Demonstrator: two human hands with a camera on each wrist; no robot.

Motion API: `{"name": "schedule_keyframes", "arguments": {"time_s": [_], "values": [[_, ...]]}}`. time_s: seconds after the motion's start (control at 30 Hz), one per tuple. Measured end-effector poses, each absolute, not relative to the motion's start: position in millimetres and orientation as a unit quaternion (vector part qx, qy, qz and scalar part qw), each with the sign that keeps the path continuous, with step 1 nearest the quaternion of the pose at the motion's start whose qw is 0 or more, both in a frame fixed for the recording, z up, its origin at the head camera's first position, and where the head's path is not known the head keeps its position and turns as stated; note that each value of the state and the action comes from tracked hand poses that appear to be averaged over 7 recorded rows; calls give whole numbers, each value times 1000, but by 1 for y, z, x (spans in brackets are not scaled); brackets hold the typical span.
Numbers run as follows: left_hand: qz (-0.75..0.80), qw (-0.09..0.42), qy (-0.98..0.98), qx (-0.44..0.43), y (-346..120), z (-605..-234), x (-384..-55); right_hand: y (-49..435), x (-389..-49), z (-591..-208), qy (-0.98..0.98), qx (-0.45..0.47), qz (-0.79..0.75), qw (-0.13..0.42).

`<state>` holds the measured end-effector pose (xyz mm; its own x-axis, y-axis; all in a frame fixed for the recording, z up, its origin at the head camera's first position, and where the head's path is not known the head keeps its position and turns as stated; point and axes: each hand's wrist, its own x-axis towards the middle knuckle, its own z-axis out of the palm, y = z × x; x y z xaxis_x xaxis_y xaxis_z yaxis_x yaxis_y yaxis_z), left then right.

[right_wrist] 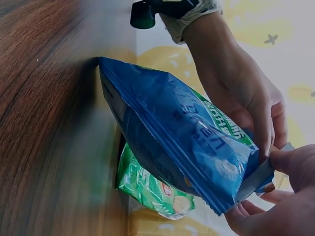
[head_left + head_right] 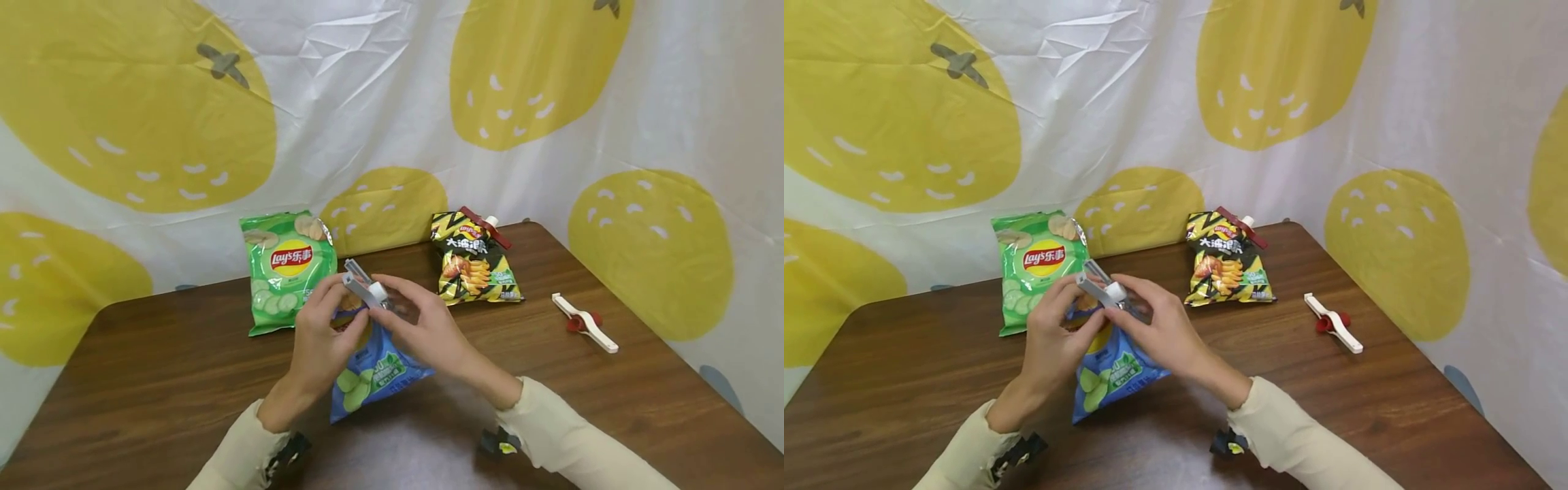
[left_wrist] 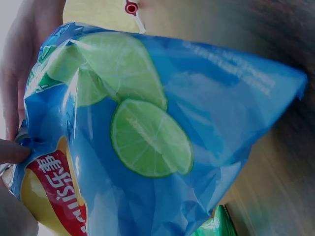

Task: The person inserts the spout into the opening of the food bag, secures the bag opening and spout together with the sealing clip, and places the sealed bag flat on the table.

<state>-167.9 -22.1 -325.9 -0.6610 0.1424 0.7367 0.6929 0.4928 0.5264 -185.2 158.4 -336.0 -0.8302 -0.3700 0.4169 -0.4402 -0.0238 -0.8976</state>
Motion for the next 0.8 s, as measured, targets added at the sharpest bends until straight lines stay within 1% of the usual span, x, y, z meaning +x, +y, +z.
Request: {"name": "schedule_keyframes", "arguments": {"time_s": [0.17,0.27,0.37,0.53,0.63,0.7,0.8], "values": [[-427,325,-804,-256,-19,-328,-167,160,-187,-336,-669,280,688,-24],[-435,333,-798,-251,-16,-329,-166,160,-188,-334,-646,274,712,-39],[-451,334,-792,-238,-14,-329,-165,161,-189,-333,-630,268,727,-42],[-465,328,-789,-232,-14,-328,-166,160,-189,-334,-626,263,734,-29],[-454,297,-802,-250,-21,-324,-168,161,-190,-334,-629,266,731,-19],[-433,254,-825,-261,-30,-318,-171,162,-190,-334,-629,268,730,-19],[-389,171,-867,-263,-48,-307,-177,166,-190,-333,-619,276,735,-24]]}}
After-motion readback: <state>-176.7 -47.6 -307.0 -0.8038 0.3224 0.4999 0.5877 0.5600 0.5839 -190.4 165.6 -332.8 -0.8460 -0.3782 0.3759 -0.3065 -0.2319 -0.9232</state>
